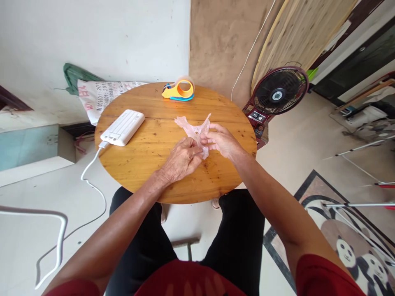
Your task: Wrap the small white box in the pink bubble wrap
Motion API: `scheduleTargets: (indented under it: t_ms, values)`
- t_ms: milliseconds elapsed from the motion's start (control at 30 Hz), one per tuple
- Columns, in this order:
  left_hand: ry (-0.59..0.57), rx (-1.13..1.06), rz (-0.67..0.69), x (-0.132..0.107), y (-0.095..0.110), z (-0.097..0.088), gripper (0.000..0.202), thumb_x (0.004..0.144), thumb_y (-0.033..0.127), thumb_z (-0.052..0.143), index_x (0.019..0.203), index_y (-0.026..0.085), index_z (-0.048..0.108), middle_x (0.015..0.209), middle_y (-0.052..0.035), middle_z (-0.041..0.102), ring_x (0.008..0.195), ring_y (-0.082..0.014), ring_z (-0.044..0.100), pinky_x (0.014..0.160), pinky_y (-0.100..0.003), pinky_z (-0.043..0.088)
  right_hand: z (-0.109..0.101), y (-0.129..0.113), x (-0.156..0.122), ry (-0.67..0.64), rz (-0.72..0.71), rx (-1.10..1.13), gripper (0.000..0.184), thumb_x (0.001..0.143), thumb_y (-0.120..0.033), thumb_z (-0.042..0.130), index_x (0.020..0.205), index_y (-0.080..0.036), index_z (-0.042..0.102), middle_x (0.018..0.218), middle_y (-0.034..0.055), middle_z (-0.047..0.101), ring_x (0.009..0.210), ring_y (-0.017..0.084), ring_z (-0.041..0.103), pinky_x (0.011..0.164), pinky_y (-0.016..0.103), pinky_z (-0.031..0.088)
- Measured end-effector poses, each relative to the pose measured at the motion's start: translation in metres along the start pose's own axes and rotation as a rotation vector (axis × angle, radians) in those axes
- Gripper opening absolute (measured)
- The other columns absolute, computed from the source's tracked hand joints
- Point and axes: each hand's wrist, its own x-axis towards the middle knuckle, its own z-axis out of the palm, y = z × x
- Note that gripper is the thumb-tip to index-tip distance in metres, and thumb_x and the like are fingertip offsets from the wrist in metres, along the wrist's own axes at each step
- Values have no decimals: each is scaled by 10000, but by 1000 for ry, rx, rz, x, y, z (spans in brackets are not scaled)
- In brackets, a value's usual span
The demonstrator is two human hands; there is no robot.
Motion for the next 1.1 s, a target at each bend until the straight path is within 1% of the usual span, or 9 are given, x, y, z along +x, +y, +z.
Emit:
scheduleTargets:
  t_ms: [100, 267, 367, 533, 633, 733, 867, 1000, 1100]
  values:
    - [11, -32, -21, 1, -1, 0, 312, 933, 203, 431, 965, 165, 738, 977, -97, 648, 932, -212, 585, 852, -353, 499, -1, 1, -1, -18, 13, 29, 213, 736, -105, 610, 920, -198, 556, 765, 12, 663, 688, 160, 652, 633, 319, 550]
    - [94, -84, -54, 2, -9, 8, 166, 876, 165, 532, 846, 188, 694, 923, -62, 692, 899, -195, 618, 818, -327, 504, -2, 2, -1, -52, 8, 73, 219, 744, -125, 635, 935, -202, 561, 800, 15, 672, 729, 166, 662, 661, 348, 576]
    - [118, -117, -105, 2, -12, 9, 44, 824, 187, 599, 856, 189, 630, 907, -57, 691, 883, -200, 631, 809, -340, 507, 0, 1, -5, -78, 11, 71, 214, 767, -164, 640, 959, -214, 560, 824, 10, 670, 751, 161, 663, 651, 323, 572]
    - [159, -171, -261, 3, -3, 9, 184, 823, 358, 646, 860, 198, 563, 861, -50, 675, 785, -194, 636, 713, -335, 506, 7, -1, -13, -84, -27, 65, 214, 782, -239, 648, 972, -228, 551, 923, 14, 657, 796, 144, 643, 628, 270, 555]
    - [160, -99, -331, 8, 5, 14, 247, 841, 432, 639, 798, 204, 556, 840, -52, 673, 798, -214, 630, 690, -348, 497, 7, 1, -13, -89, -33, 91, 218, 780, -269, 643, 968, -233, 537, 948, 19, 651, 814, 144, 638, 603, 240, 528]
    - [157, -21, -333, 12, 5, 18, 198, 844, 355, 635, 744, 204, 557, 833, -61, 672, 846, -239, 632, 724, -377, 508, 2, 3, -12, -119, -3, 148, 200, 773, -282, 633, 939, -238, 529, 930, 13, 656, 833, 149, 644, 656, 262, 540]
    - [133, -58, -284, 14, -2, 20, 91, 794, 227, 656, 751, 206, 578, 838, -57, 682, 833, -231, 640, 738, -375, 532, -1, -2, -11, -159, 31, 186, 217, 751, -271, 657, 897, -242, 499, 915, 17, 681, 856, 176, 673, 766, 354, 566]
    - [94, -12, -267, 14, -3, 17, 30, 788, 192, 626, 759, 194, 635, 846, -57, 673, 842, -222, 643, 714, -335, 520, -4, -8, -10, -165, -23, 5, 348, 759, -249, 663, 1078, -252, 523, 982, 31, 701, 921, 202, 683, 852, 426, 561]
    - [22, 63, -292, 16, 0, 13, 90, 800, 188, 600, 744, 190, 671, 855, -60, 664, 831, -220, 643, 676, -313, 495, -12, -11, -8, -36, -288, -334, 557, 780, -235, 624, 1311, -260, 455, 1087, 57, 685, 1053, 242, 645, 943, 475, 515]
